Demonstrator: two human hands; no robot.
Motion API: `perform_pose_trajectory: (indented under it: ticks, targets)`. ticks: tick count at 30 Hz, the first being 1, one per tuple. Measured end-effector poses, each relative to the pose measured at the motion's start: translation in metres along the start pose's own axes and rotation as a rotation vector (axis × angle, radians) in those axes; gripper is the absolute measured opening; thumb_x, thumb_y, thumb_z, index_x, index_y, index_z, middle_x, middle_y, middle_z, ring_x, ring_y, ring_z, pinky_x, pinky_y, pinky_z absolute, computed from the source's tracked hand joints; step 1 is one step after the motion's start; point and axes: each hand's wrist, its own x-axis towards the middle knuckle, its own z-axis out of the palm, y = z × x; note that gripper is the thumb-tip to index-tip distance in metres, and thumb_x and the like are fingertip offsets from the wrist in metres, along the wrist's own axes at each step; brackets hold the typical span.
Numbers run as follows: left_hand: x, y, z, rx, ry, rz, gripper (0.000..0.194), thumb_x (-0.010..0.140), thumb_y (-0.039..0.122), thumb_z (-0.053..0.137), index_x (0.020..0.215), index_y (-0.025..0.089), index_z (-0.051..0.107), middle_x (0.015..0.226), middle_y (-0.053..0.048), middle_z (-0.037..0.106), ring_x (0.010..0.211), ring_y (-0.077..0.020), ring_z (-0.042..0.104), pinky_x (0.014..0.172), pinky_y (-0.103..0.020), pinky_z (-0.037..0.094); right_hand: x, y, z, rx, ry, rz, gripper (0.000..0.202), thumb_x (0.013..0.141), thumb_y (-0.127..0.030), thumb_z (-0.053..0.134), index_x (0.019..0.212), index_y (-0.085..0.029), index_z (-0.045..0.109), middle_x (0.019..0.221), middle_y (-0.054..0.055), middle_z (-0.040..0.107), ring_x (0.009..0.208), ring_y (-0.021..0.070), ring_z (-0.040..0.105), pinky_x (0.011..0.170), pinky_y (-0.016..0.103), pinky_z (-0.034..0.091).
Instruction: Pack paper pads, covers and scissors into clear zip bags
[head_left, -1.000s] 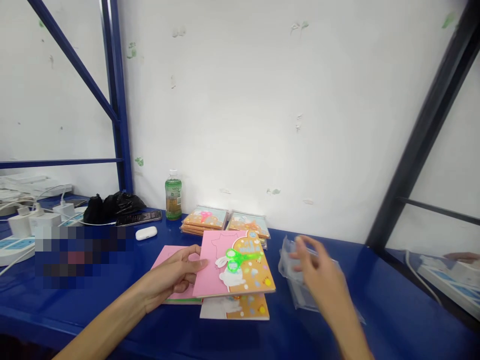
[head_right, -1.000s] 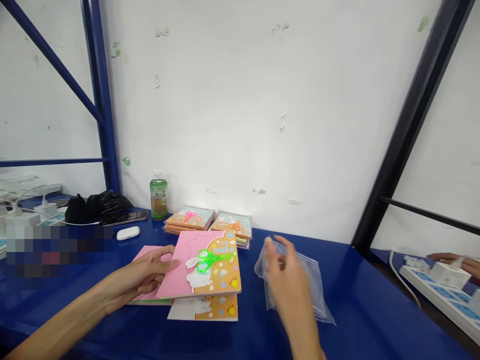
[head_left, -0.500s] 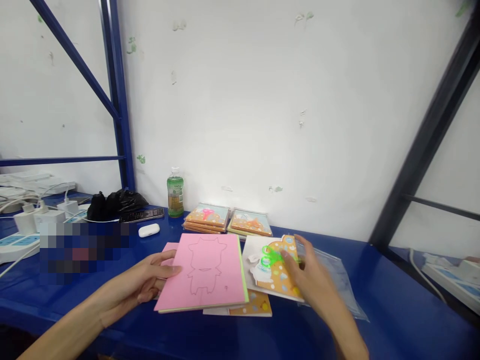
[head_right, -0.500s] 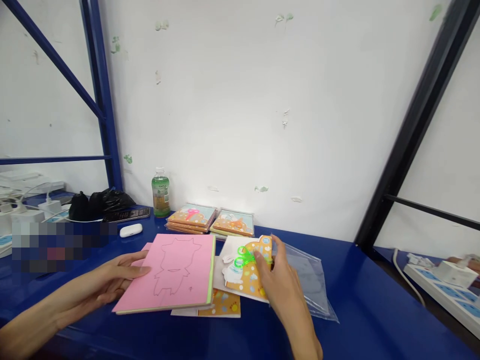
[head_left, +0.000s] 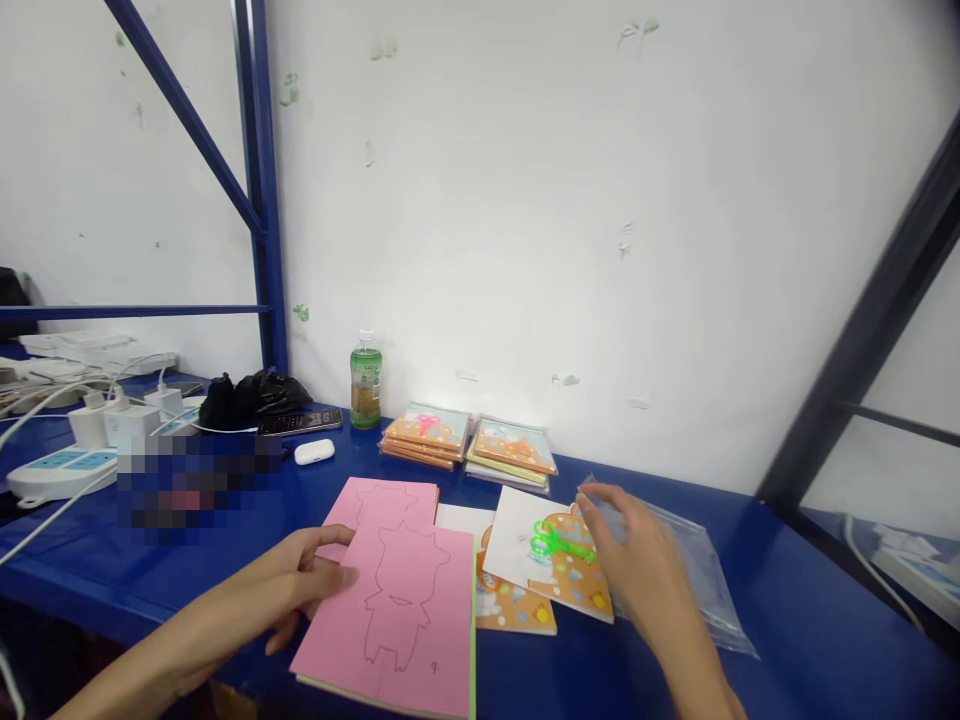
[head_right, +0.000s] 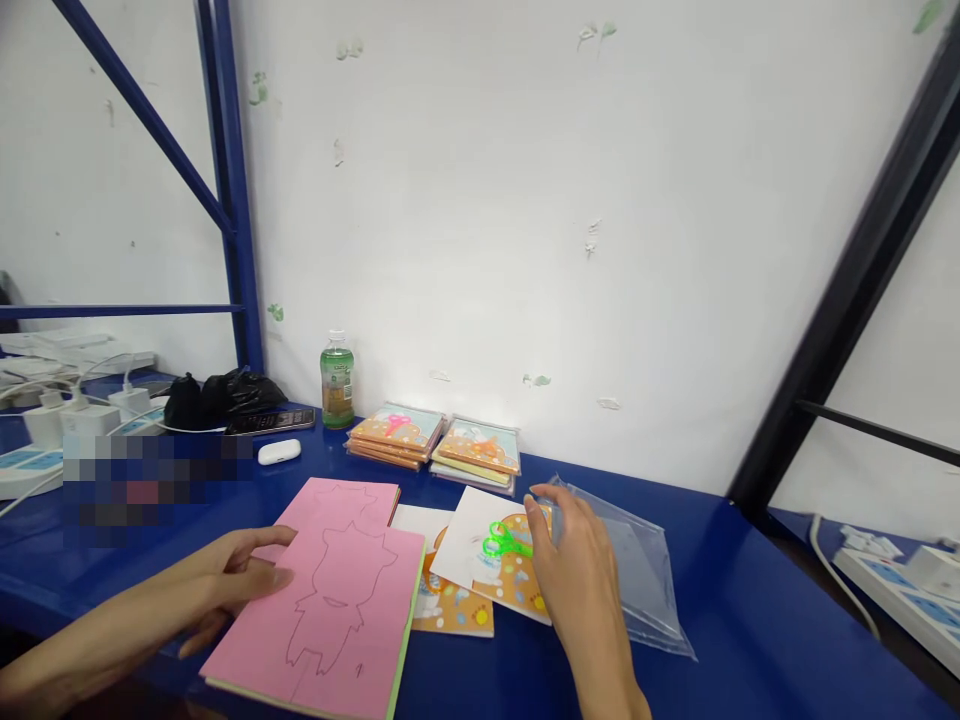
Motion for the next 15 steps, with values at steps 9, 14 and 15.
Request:
perform_pose_trajectory:
  ticks: [9, 14, 15]
  targets:
    - [0.015, -0.003, -0.002, 0.594, 0.444, 0.272, 0.038, 0.092, 0.054, 0.045, 0.073, 0.026, 0.060, 0.057, 0.001, 0.057, 0.058, -0.0217, 0.049, 0.061, -0.034, 0.023, 0.002, -0.008, -0.011, 0.076, 0.050, 0.109, 0.049, 0.084, -0.063, 0.043, 0.100, -0.026, 0.071, 0.110, 0.010, 0.078, 0.105, 0.0360, 0.069, 0.091, 0.045, 0.046]
    - [0.051, -0.025, -0.032, 0.293, 0.579, 0.297, 0.043, 0.084, 0.053, 0.051, 0.058, 0.027, 0.031, 0.054, 0.005, 0.032, 0.055, -0.0168, 0.031, 0.059, -0.032, 0.020, 0.002, -0.013, -0.018, 0.066, 0.043, 0.223, 0.048, 0.088, -0.068, 0.041, 0.083, -0.028, 0.067, 0.083, 0.005, 0.080, 0.081, 0.0321, 0.073, 0.072, 0.040, 0.044]
    - [0.058, -0.031, -0.038, 0.224, 0.561, 0.276, 0.044, 0.084, 0.055, 0.051, 0.058, 0.027, 0.030, 0.054, 0.006, 0.029, 0.054, -0.0163, 0.030, 0.058, -0.031, 0.019, 0.002, -0.013, -0.018, 0.070, 0.045, 0.228, 0.047, 0.088, -0.069, 0.042, 0.082, -0.028, 0.064, 0.081, 0.005, 0.079, 0.077, 0.0315, 0.073, 0.069, 0.039, 0.043]
